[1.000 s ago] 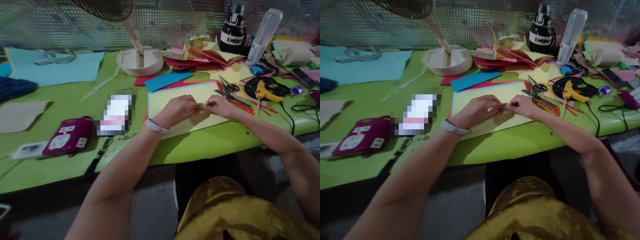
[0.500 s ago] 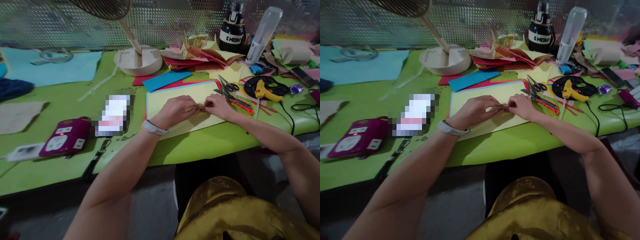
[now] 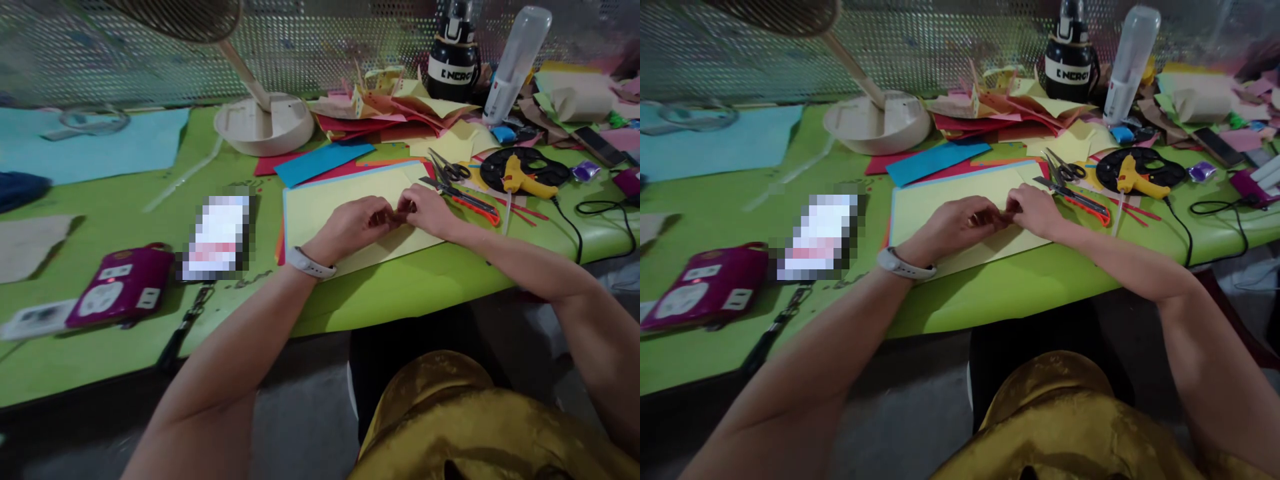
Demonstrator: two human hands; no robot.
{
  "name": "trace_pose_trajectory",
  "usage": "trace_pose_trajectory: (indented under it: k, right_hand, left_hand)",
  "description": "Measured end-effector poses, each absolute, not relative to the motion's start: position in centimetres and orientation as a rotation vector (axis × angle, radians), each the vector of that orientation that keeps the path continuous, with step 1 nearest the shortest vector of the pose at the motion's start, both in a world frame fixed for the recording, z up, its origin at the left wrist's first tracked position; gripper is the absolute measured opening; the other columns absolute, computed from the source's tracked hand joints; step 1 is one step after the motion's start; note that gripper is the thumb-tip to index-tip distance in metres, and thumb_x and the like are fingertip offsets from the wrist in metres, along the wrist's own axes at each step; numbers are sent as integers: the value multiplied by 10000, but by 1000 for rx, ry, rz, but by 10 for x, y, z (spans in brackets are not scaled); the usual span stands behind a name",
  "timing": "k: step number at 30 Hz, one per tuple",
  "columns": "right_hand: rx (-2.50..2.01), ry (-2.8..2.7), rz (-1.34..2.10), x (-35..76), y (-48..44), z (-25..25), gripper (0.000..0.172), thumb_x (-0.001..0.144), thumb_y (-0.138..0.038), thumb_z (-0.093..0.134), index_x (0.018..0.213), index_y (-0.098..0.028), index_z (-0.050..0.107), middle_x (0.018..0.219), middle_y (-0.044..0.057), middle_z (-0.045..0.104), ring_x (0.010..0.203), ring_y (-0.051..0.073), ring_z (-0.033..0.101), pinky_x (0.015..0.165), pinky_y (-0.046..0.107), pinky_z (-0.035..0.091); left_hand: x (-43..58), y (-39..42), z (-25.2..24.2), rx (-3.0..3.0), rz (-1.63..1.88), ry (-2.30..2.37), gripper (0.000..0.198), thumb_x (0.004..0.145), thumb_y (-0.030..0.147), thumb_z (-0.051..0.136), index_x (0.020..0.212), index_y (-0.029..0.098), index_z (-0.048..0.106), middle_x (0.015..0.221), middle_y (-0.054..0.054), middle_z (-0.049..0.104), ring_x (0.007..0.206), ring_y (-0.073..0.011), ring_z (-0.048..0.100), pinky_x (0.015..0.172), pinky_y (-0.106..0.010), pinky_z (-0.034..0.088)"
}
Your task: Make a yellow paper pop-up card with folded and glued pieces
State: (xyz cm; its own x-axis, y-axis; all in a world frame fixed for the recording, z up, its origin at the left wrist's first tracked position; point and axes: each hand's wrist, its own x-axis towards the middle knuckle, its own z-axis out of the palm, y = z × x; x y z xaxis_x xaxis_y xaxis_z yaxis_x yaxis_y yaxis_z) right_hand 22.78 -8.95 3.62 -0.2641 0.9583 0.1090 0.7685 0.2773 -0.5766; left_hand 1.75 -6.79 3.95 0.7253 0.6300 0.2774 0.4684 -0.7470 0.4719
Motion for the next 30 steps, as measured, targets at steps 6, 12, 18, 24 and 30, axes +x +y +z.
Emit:
trace_pose_trajectory:
  k: [6,12,18,24,30]
  right_hand:
    - [-1504,-2141,597,234,-85,36,89,960,-204,660,916,-171,731,1007,74,682,901,201,581,838,346,415]
    - [-1451,-2275,462,245,-88,44,183,978,-276,666,944,-201,830,1008,79,698,966,237,592,877,379,402]
    - [-1454,-2363,356,248,-90,48,250,1001,-285,624,1009,-211,862,1026,97,718,991,261,602,894,414,397]
    - [-1452,-2369,382,249,-88,46,260,996,-245,614,1061,-196,861,1029,101,715,979,249,611,864,382,419]
    - [-1465,-2366,376,249,-91,46,272,1007,-245,601,1089,-197,856,1037,102,717,976,234,606,816,349,407]
  left_hand:
    - [13,-68,38,2619,599,822,236,998,367,615,1027,228,803,940,-65,781,812,-191,703,711,-291,512]
    - [8,-70,42,2713,544,781,336,1052,416,563,1052,241,849,951,-67,785,796,-189,710,664,-291,466]
    - [9,-71,42,2744,545,777,401,1074,487,528,1051,247,849,954,-71,780,773,-181,689,645,-282,457]
    - [9,-70,38,2767,604,797,419,1068,523,532,1059,247,847,1055,-88,792,897,-208,718,742,-294,519]
    - [9,-69,35,2773,632,778,434,1083,519,501,1056,259,847,1062,-87,808,935,-218,738,767,-309,545]
